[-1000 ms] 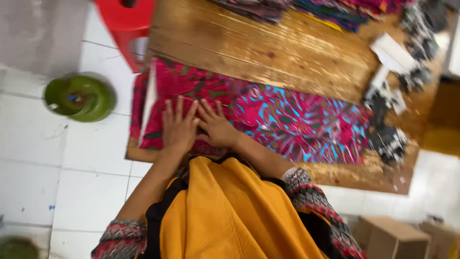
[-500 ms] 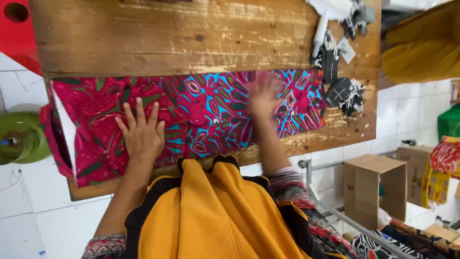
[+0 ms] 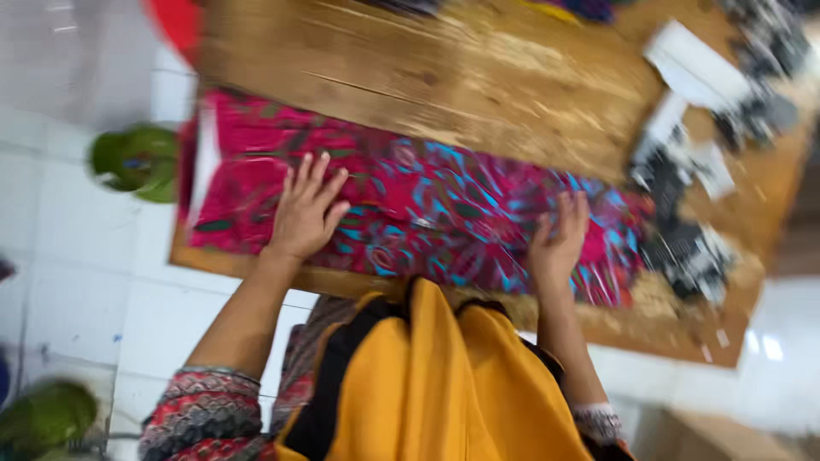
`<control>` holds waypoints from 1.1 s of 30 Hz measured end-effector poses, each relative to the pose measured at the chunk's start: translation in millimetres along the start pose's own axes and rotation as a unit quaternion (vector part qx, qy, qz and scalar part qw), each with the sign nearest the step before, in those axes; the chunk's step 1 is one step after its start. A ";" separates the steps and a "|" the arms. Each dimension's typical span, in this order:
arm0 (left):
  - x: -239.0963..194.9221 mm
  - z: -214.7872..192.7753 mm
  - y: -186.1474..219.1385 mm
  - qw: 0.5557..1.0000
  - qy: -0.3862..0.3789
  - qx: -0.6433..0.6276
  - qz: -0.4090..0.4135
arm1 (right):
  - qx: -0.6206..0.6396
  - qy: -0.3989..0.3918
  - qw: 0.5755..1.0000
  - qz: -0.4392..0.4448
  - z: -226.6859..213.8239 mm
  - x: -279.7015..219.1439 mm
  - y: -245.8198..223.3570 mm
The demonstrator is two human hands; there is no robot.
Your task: The person folds a colorful patterned shirt on a wooden table using a white paper template to guide the folds. After folding, the person attaches a black tag to the folded shirt.
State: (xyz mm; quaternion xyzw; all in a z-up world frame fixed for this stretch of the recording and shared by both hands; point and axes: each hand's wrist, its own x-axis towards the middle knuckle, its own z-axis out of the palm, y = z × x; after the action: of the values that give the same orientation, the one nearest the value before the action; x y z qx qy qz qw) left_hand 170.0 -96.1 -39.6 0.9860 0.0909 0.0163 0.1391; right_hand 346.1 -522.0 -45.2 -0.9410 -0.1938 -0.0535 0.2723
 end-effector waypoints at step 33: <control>51.3 -152.6 -31.8 0.880 0.243 -0.404 -0.055 | 0.589 -0.132 0.798 -0.011 50.1 75.4 -169.2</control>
State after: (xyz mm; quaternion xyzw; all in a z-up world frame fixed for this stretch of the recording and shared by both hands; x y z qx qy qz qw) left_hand 206.1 -15.3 98.5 0.8028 0.1615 0.2830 0.4994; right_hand 348.5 -338.6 11.1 -0.5951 -0.2327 0.1928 0.7447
